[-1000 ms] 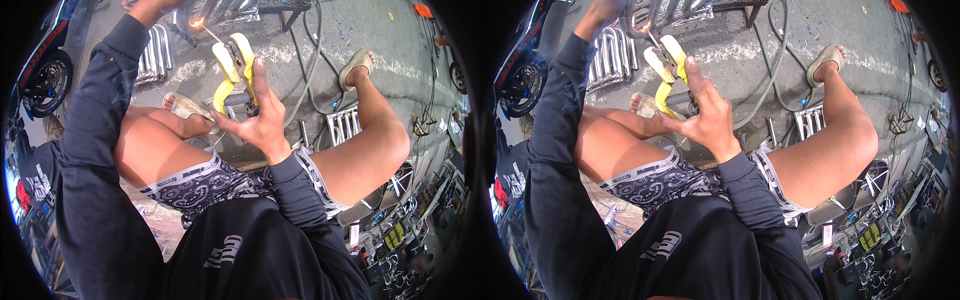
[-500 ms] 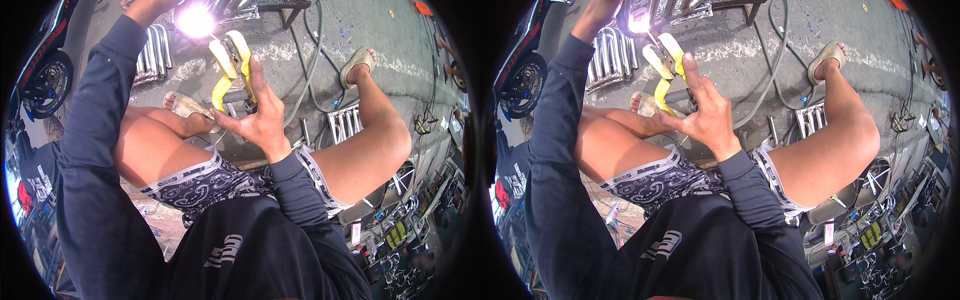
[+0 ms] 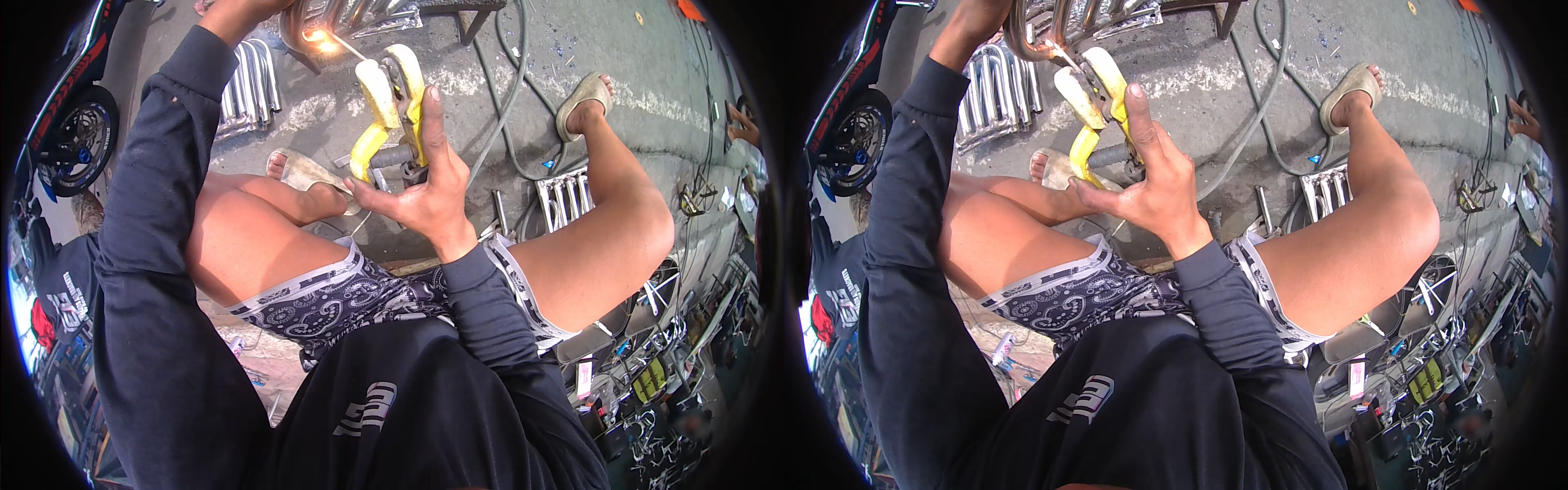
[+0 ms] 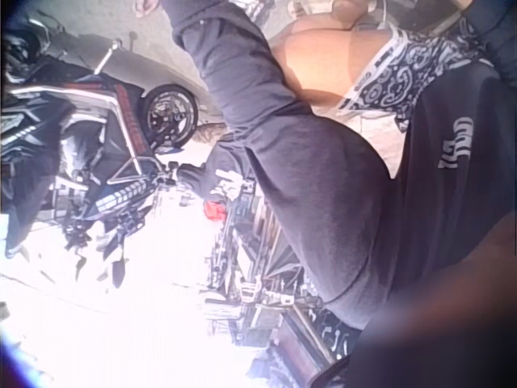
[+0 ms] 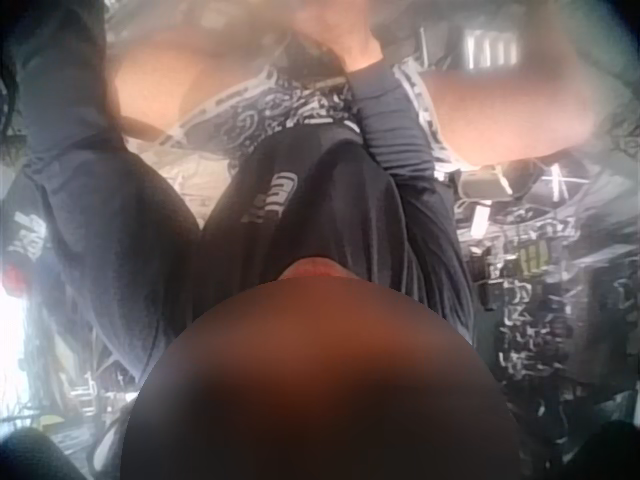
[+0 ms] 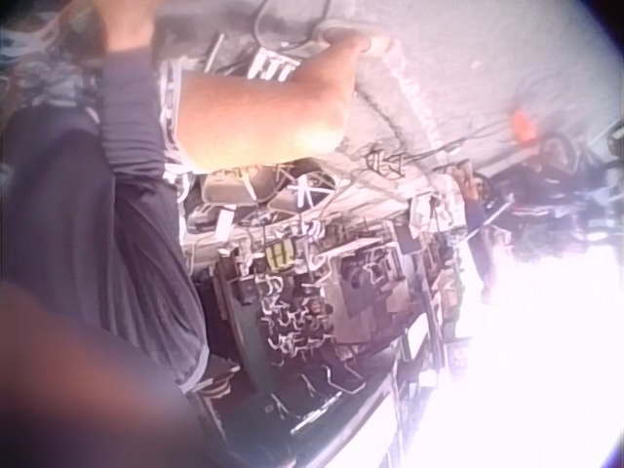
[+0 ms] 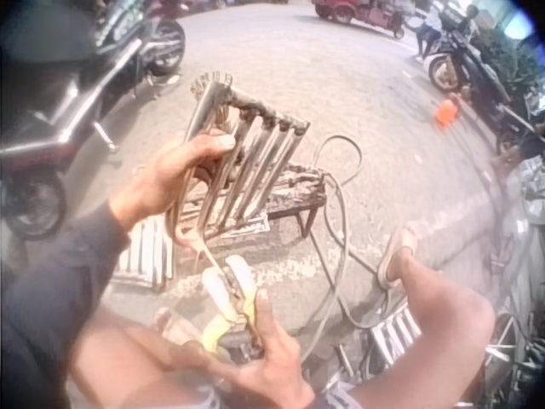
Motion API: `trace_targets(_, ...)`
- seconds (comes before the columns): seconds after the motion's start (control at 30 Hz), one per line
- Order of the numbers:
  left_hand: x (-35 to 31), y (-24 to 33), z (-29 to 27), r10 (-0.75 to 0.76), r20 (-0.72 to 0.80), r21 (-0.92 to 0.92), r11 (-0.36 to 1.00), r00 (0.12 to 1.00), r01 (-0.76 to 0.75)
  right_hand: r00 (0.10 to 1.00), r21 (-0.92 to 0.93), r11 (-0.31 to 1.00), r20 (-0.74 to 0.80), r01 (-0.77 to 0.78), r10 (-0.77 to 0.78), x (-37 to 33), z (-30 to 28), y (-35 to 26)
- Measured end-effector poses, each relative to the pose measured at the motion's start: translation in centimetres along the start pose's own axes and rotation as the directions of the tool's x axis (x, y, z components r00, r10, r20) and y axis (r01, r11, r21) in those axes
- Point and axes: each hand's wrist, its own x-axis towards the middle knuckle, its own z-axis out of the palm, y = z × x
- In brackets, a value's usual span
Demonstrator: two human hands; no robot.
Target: The person welds metal bars using a handheld welding torch while seated on the ground. They then receive a metal tube from another person, measure it with a tape measure, and inspect the welded assembly.
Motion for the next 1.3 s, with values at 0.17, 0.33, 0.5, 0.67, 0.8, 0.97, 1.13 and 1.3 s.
trace_targets(0.17,0.1,-0.2,-0.1,-0.016,-0.008,-0.004,1.0,1.0,0.016,0.996,-0.028,0.998,0.067,-0.064,0.066,-0.2,-0.2,-0.2)
trace_targets(0.33,0.1,-0.6,-0.4,0.043,0.032,-0.032,0.999,0.999,-0.042,0.995,-0.049,0.996,0.069,-0.071,0.074,-0.3,-0.1,-0.1)
trace_targets(0.5,0.4,-0.9,-0.2,0.005,-0.024,-0.074,0.997,1.0,-0.007,0.993,-0.069,0.994,0.076,-0.086,0.091,-0.2,0.0,0.0)
trace_targets(0.67,-0.3,-1.1,-0.2,-0.073,-0.065,-0.131,0.989,0.995,0.064,0.99,-0.065,0.993,0.094,-0.104,0.109,-0.1,0.1,0.0)
trace_targets(0.8,-0.2,-1.1,-0.4,0.414,0.149,0.06,0.903,0.898,-0.426,0.988,-0.053,0.992,0.101,-0.114,0.119,-0.1,0.0,-0.1)
trace_targets(0.97,-0.5,-1.0,0.5,0.049,-0.142,0.043,0.998,0.989,-0.043,0.986,-0.051,0.991,0.112,-0.122,0.127,-0.2,-0.1,-0.1)
trace_targets(1.13,-0.1,-0.3,-0.1,-0.136,-0.059,-0.04,0.99,0.989,0.134,1.0,0.009,1.0,0.007,-0.001,0.001,0.0,0.1,0.2)
trace_targets(1.3,0.1,-0.5,-0.3,-0.07,-0.053,-0.032,0.997,0.996,0.068,0.996,-0.04,0.997,0.059,-0.068,0.07,-0.1,-0.2,0.1)
